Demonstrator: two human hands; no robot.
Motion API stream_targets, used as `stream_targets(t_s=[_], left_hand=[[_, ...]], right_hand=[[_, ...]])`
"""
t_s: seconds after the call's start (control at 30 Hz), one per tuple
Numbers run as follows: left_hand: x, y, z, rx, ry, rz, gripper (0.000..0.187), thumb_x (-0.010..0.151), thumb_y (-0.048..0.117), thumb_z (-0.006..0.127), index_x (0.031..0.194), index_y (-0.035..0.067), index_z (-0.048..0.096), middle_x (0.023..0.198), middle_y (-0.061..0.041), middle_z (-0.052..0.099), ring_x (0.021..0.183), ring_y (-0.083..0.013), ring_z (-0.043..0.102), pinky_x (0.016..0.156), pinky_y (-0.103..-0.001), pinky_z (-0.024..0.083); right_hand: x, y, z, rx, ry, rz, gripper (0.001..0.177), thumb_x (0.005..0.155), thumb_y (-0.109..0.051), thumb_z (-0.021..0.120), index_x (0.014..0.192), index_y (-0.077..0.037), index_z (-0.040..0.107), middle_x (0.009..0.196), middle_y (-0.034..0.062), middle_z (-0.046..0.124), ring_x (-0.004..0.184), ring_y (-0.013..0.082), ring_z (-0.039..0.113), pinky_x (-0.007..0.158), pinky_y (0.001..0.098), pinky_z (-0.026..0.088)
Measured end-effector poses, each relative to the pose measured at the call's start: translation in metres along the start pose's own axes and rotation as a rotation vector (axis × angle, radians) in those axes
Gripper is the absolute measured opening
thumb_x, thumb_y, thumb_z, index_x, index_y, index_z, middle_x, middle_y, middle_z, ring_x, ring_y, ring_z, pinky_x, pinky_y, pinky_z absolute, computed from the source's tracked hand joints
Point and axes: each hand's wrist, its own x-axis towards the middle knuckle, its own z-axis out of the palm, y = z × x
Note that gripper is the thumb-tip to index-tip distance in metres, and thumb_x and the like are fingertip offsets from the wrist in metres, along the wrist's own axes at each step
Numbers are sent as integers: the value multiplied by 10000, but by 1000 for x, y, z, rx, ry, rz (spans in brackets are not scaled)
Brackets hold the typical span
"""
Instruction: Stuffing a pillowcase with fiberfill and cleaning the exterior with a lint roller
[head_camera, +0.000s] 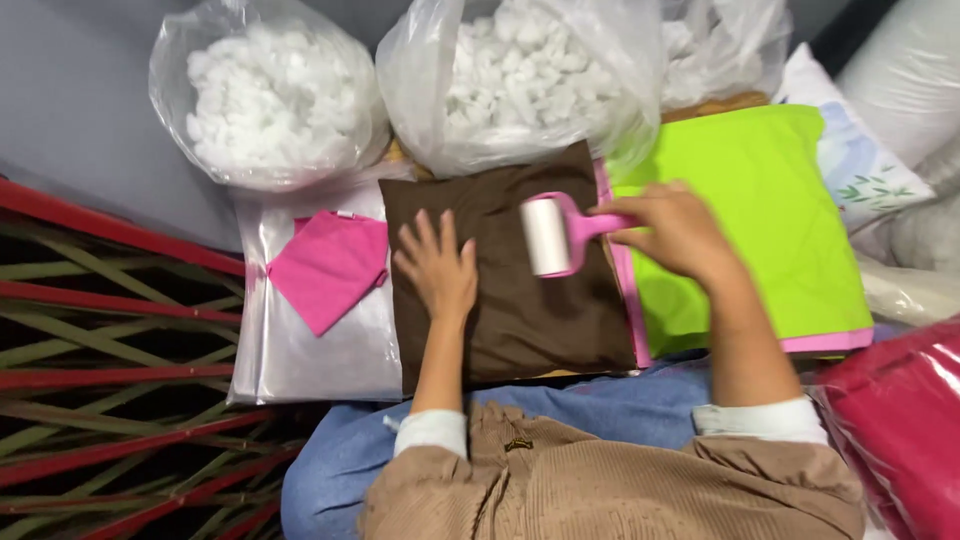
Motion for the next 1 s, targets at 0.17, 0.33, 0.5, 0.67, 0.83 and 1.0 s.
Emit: stream_targets(t_s=[0.17,0.33,0.5,0.67,0.83,1.0], left_hand=[[25,-40,45,63,-253,-82,600,1023,503,460,1583,302,384,1692,-88,245,1553,-441,134,1147,-747,202],[48,-36,49,72,-316,-208,675,979,561,454,1534,178,441,1643,-151,294,1467,-533,197,1122,-712,193],[69,34,31,-89,-169,2,474,1008,265,565,1472,169,549,1624,-145,386,1529,-457,234,1155,-748,182],[69,-25,58,-7,-457,-62,524,1057,443,443,1538,237,463,1672,-84,312,1565,-389,151,1214,-684,125],[79,18,22,-127,-329,-28,464,1030,378,564,1448,179,578,1612,-134,393,1525,-440,230,1165,-736,193],[65,-15,54,-85,-542,10,515,1079,454,401,1565,286,429,1680,-78,302,1572,-332,185,1229,-671,93]], right_hand=[[60,17,69,-67,-149,-19,368,915,-438,705,1269,-338,716,1004,174,714,1053,413,671,943,496,539],[46,46,20,-459,-106,298,328,847,-531,709,1148,-407,751,913,24,736,886,256,664,842,354,546],[98,-14,61,-252,78,-33,387,887,-412,744,1272,-398,704,976,96,645,991,354,655,803,460,585],[87,75,59,-472,82,100,321,908,-435,759,1223,-379,761,885,126,658,904,365,685,741,454,605],[87,23,33,-333,163,25,369,960,-390,759,1322,-318,751,900,173,671,932,405,698,770,487,597],[108,100,93,-415,134,164,260,934,-448,758,1175,-353,773,897,127,660,920,388,691,715,471,606]])
